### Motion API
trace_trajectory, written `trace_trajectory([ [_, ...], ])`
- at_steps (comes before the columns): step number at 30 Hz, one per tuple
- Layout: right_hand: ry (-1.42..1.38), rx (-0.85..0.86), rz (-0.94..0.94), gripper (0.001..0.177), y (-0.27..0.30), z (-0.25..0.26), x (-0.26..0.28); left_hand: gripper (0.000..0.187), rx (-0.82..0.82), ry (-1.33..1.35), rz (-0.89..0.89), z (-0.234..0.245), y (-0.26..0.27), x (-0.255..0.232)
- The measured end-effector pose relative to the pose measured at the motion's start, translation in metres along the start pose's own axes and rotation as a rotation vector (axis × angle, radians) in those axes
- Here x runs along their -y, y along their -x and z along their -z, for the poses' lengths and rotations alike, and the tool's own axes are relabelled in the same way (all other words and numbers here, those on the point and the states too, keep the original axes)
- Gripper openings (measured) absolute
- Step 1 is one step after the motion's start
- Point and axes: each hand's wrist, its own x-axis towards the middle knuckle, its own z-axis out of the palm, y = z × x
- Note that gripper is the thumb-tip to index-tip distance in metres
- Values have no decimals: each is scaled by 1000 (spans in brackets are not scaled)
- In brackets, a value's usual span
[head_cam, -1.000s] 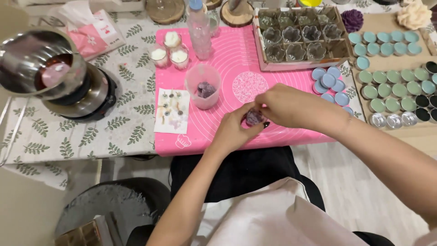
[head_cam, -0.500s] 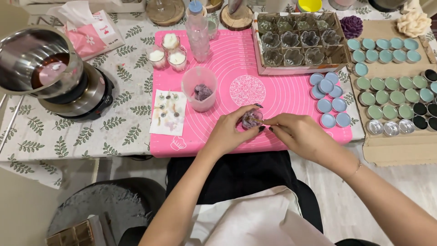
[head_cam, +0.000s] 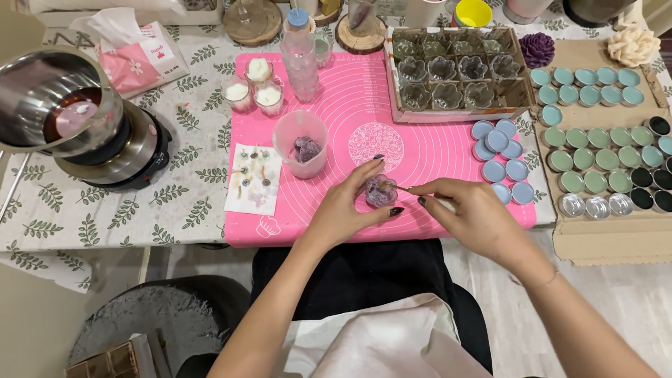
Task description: The person is preparing candle components by mixing wax and placing wicks into jars.
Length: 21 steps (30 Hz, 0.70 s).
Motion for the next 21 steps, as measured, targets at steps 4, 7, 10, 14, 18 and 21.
trace_trajectory([
  [4,-66,-2,-118,25,-2,1,16,75,6,40,25,0,1,4],
  [7,-82,22,-142,26,-4,1,18,70,12,32,79,1,0,-5],
  [10,-8,43,-147,27,-6,0,16,70,0,22,93,2,1,-8],
  [14,4,53,-184,26,-8,4,23,70,1,1,97,2,1,-9],
  [18,-10,24,-156,27,-6,4,17,69,6,10,86,2,1,-6],
  [21,-40,3,-115,26,-4,1,14,69,1,12,68,2,1,-5],
])
